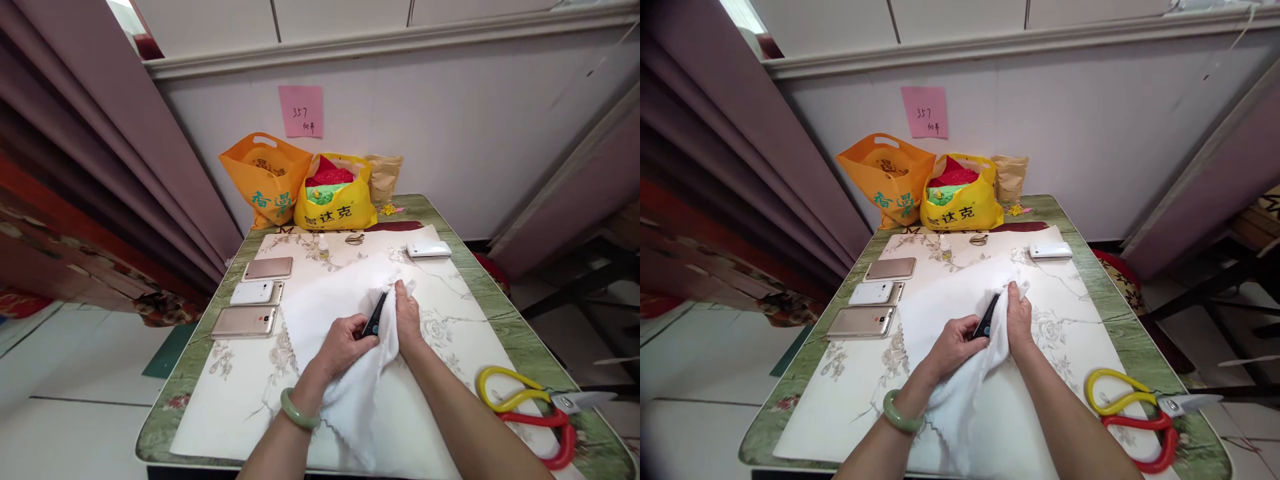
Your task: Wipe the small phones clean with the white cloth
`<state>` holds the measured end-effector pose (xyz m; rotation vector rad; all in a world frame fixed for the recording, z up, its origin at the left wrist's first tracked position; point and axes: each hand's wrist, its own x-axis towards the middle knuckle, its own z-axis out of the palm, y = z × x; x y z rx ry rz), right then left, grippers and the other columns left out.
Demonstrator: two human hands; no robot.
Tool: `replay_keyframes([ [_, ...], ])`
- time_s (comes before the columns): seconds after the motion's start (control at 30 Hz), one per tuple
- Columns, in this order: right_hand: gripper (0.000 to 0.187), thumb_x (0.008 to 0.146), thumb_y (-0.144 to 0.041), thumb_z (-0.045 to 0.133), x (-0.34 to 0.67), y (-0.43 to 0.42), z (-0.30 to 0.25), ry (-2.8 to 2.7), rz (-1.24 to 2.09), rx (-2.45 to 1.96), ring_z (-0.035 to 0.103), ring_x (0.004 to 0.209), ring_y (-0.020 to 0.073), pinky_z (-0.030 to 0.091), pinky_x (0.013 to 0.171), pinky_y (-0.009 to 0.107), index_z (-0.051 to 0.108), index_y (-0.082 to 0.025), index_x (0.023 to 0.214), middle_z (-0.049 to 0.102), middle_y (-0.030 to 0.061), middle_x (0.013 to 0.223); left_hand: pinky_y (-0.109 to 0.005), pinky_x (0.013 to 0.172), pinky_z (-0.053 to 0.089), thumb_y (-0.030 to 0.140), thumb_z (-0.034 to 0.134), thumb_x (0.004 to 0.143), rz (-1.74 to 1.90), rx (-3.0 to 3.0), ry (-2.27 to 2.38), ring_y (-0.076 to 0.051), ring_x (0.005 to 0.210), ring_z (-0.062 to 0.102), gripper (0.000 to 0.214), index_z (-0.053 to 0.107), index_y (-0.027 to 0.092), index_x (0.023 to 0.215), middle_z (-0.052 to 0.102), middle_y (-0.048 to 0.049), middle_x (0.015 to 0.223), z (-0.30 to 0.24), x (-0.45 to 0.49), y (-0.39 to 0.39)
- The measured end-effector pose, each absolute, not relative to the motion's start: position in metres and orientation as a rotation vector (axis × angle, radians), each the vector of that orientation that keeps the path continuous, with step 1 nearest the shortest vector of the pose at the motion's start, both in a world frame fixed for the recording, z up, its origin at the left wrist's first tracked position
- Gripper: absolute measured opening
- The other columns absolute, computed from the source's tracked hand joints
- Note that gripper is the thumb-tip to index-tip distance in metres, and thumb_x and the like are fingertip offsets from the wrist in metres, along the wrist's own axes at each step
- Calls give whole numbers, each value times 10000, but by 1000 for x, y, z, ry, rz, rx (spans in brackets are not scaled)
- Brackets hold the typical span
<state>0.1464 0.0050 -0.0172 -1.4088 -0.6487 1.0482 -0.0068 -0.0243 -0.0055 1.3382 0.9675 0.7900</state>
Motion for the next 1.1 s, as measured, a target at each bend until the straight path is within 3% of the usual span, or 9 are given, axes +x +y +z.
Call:
replay_keyframes([
  [0.2,542,780,-720,525,142,5,-23,-855,1026,-1364,384,476,109,352,444,236,429,-211,622,410,-53,504,-217,569,345,316,697,748,845,1270,938,-94,621,463,232,645,129,874,550,14,693,-6,-5,-22],
  [0.4,497,833,-653,503,140,5,-33,-1239,968,-1354,433,539,128,379,519,241,502,-191,652,477,-27,562,-197,484,328,347,737,718,980,1134,977,-65,507,415,277,575,156,836,514,54,614,-15,-2,-18],
  [0.57,430,864,-588,507,139,4,-33,-1468,894,-1369,480,570,138,394,562,239,548,-188,714,528,-21,596,-205,449,395,399,745,705,1077,1069,1001,-82,442,480,353,487,192,829,549,67,581,-22,-2,-14],
  [0.73,432,894,-564,462,143,3,-28,-1482,955,-1315,467,569,136,383,560,238,509,-189,683,505,-21,582,-211,457,427,458,658,784,1088,1129,983,-101,446,525,322,494,197,878,560,58,563,-11,-5,-15],
  [0.97,449,896,-542,486,148,2,-29,-1638,1153,-1168,412,551,115,340,529,226,488,-182,626,458,-28,565,-165,293,221,590,594,787,1101,919,1200,-57,283,329,405,484,202,757,438,88,390,-10,-7,-12],
  [1.1,505,890,-577,473,145,2,-35,-1500,1156,-1232,369,507,105,318,495,232,437,-187,572,403,-32,519,-151,289,250,591,622,766,1098,877,1206,-57,274,363,416,490,197,754,465,79,386,-14,-7,-12],
])
